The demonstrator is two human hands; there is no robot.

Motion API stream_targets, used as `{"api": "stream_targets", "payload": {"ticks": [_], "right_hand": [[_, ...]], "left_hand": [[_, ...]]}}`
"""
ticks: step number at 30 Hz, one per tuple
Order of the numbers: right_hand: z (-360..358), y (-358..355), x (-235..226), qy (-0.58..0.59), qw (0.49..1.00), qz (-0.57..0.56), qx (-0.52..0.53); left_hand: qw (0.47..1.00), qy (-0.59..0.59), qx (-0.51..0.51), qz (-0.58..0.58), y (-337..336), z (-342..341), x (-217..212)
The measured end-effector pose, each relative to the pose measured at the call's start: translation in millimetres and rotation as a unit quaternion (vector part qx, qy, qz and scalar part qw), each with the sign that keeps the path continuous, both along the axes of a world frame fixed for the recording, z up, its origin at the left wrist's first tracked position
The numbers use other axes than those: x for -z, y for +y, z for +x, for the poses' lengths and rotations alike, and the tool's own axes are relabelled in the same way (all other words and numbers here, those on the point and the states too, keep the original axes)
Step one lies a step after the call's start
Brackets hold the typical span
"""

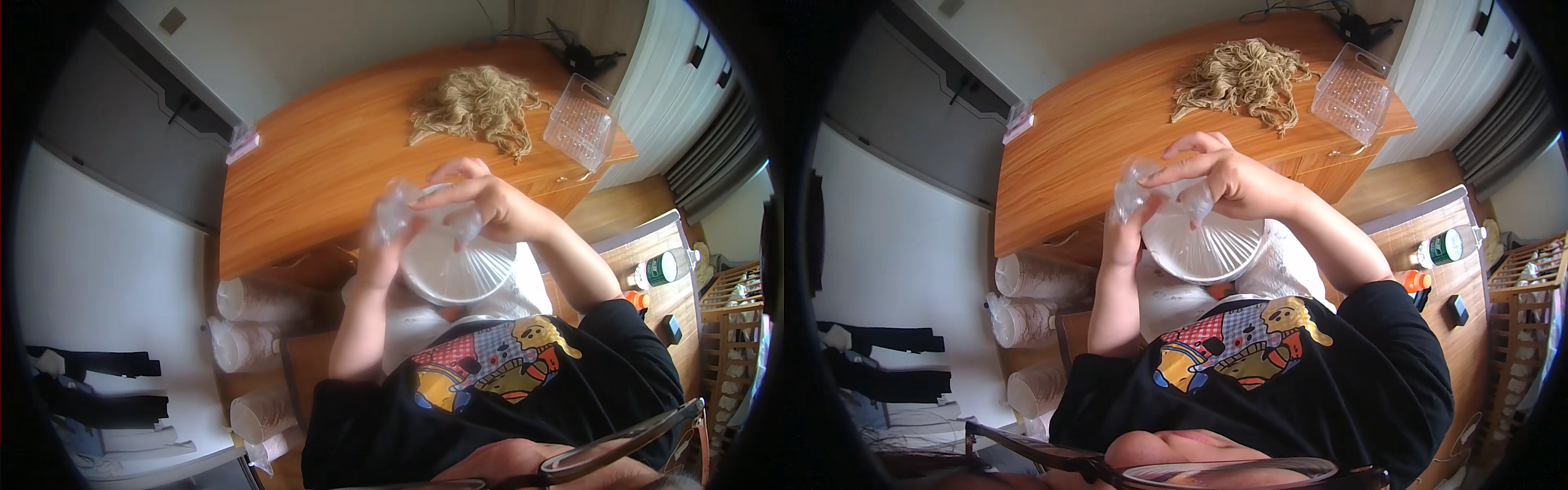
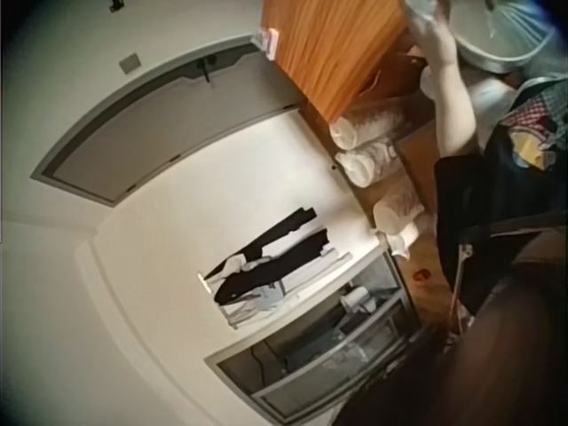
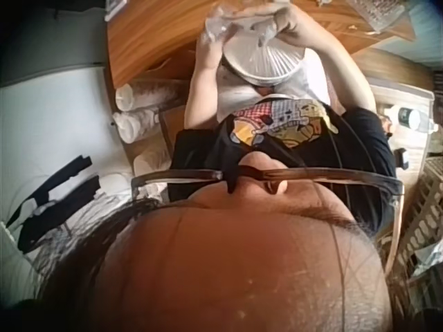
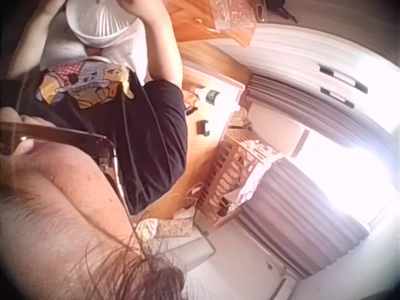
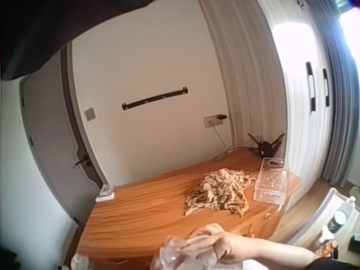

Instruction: Packaging stacks of paper cups into plastic bags and securing them.

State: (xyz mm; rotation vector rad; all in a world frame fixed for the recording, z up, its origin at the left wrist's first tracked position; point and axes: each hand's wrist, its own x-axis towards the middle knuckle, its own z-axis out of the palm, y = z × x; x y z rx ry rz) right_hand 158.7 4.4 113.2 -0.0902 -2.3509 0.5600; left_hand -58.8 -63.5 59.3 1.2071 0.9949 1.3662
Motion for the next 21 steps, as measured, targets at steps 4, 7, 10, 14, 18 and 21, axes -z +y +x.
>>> {"api": "stream_targets", "payload": {"ticks": [4,7,10,14,18,21], "right_hand": [[0.5,-5.9,-7.9,-0.002,1.000,-0.002,0.002],[1.1,-6.3,-18.0,-0.099,0.988,0.118,0.028],[2.5,-10.3,-31.9,-0.134,0.977,0.156,0.058],[-3.0,-6.7,-30.3,-0.129,0.965,0.151,0.173],[8.3,1.4,-46.7,-0.122,0.948,0.275,0.105],[9.6,4.8,-36.1,-0.063,0.939,0.280,0.192]], "left_hand": [[0.992,-0.020,0.114,-0.056,31.4,-1.0,-16.9],[0.979,-0.016,0.202,-0.032,64.4,4.1,-25.4],[0.943,-0.015,0.328,-0.060,80.1,14.1,-49.2],[0.875,0.217,0.423,0.093,117.6,26.1,-79.4],[0.868,0.128,0.479,-0.019,125.9,48.5,-76.2],[0.863,-0.086,0.488,0.095,115.3,61.7,-71.6]]}}
